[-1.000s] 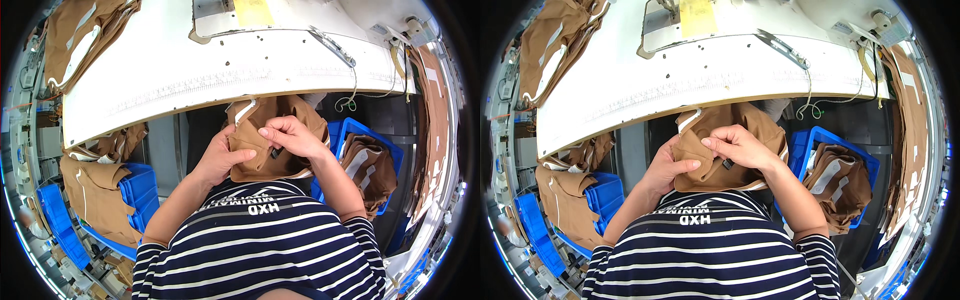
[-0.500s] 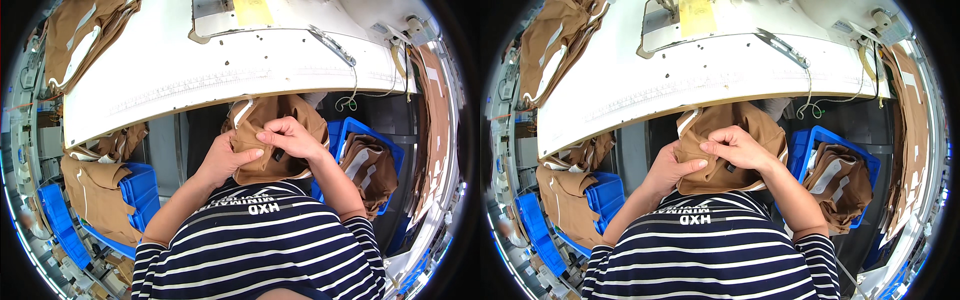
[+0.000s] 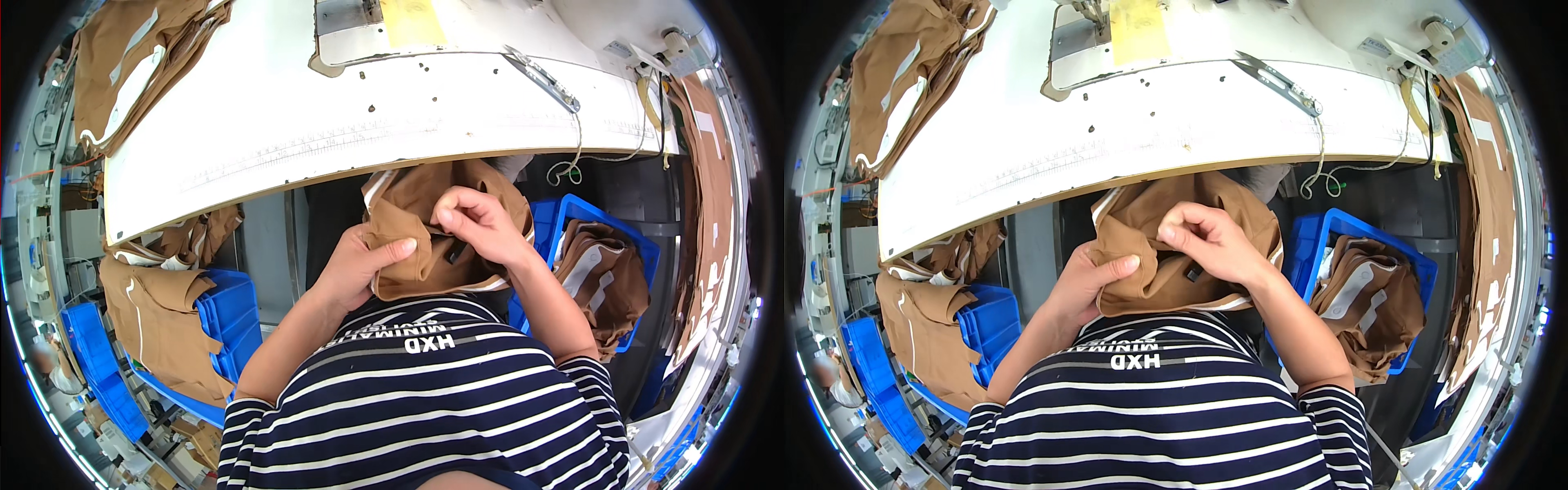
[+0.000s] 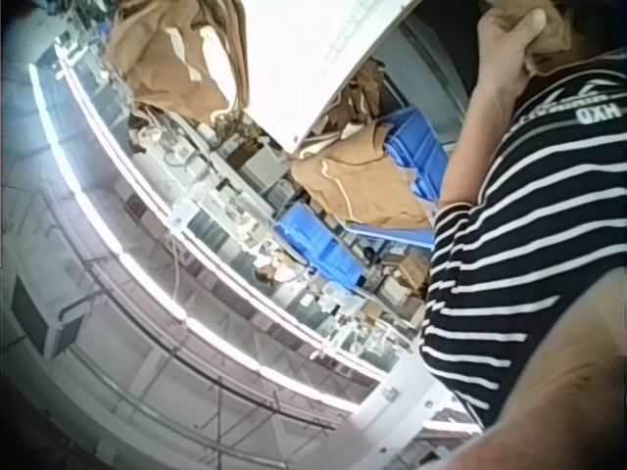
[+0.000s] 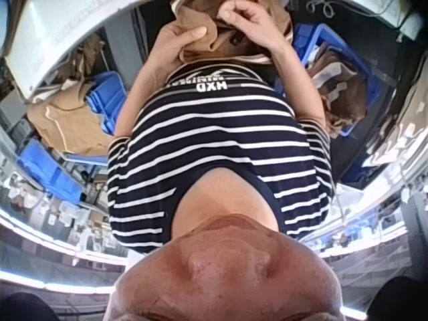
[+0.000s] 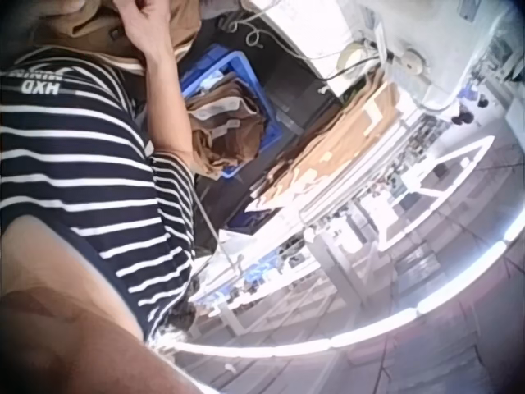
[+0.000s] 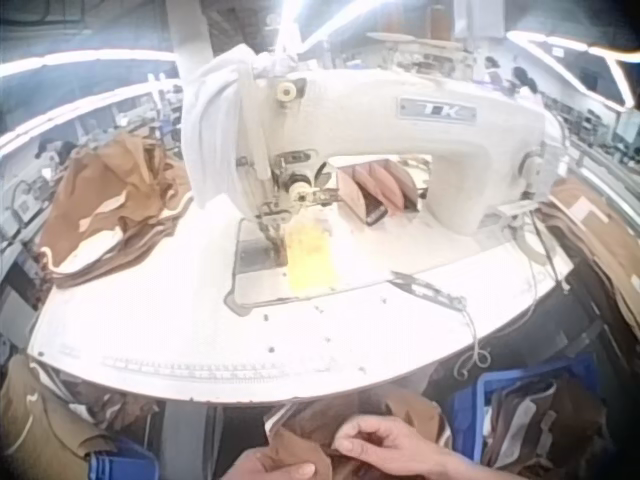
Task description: The person turns a fabric piece, trims loose threads along its seams using thread snips, and unfolds and positions the fabric piece on the work table.
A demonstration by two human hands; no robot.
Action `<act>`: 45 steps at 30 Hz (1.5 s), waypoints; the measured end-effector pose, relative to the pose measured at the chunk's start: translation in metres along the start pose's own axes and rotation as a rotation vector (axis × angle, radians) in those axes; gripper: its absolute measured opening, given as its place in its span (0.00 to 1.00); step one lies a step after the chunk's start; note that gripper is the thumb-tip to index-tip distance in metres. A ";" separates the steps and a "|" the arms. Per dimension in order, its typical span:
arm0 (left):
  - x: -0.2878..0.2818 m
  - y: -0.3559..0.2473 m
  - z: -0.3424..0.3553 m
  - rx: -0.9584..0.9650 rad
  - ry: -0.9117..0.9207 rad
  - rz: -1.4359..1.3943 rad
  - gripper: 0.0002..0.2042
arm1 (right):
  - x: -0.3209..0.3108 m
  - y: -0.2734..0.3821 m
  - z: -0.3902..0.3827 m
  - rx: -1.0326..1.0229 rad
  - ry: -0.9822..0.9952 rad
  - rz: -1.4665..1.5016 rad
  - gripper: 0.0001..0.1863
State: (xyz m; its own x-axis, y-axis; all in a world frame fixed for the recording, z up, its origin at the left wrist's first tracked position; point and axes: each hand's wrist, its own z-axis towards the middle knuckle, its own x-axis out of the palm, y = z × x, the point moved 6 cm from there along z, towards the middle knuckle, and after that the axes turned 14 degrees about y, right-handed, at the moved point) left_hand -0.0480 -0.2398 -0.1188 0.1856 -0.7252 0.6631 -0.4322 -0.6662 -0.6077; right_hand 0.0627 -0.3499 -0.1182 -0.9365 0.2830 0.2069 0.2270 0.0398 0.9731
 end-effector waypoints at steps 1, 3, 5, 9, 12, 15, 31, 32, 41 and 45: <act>-0.003 0.001 0.001 0.001 -0.023 -0.055 0.15 | 0.001 0.006 -0.003 -0.108 -0.038 0.027 0.06; -0.003 -0.002 0.000 0.020 -0.026 -0.070 0.16 | 0.004 0.011 -0.006 -0.137 -0.027 -0.052 0.06; -0.002 -0.003 0.000 0.040 -0.029 -0.085 0.16 | 0.008 0.019 -0.008 -0.194 -0.006 -0.208 0.12; 0.000 -0.003 0.002 0.047 -0.011 -0.081 0.18 | 0.012 0.027 -0.004 -0.264 -0.035 -0.381 0.12; 0.000 -0.003 0.002 0.038 -0.016 -0.081 0.18 | 0.014 0.032 -0.005 -0.393 -0.020 -0.570 0.09; 0.000 -0.003 0.002 0.030 -0.023 -0.084 0.18 | 0.014 0.032 -0.004 -0.370 -0.039 -0.625 0.08; -0.001 -0.006 0.000 0.058 -0.011 -0.058 0.21 | 0.001 0.030 -0.010 -0.251 -0.356 -0.823 0.07; -0.002 -0.006 -0.002 0.060 -0.010 -0.057 0.21 | -0.009 0.030 -0.015 -0.218 -0.438 -0.771 0.07; -0.015 -0.004 -0.009 0.114 -0.043 -0.112 0.21 | -0.080 0.153 -0.042 -0.317 -0.856 -1.316 0.17; -0.009 -0.007 -0.009 0.113 -0.023 -0.097 0.21 | -0.106 0.138 -0.025 -0.055 -0.690 -1.483 0.18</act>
State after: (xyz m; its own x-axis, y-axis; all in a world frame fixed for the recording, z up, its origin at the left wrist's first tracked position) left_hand -0.0545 -0.2270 -0.1168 0.2425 -0.6595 0.7115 -0.3095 -0.7477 -0.5875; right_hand 0.1863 -0.3981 -0.0037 -0.0201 0.3802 -0.9247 -0.7330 0.6234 0.2723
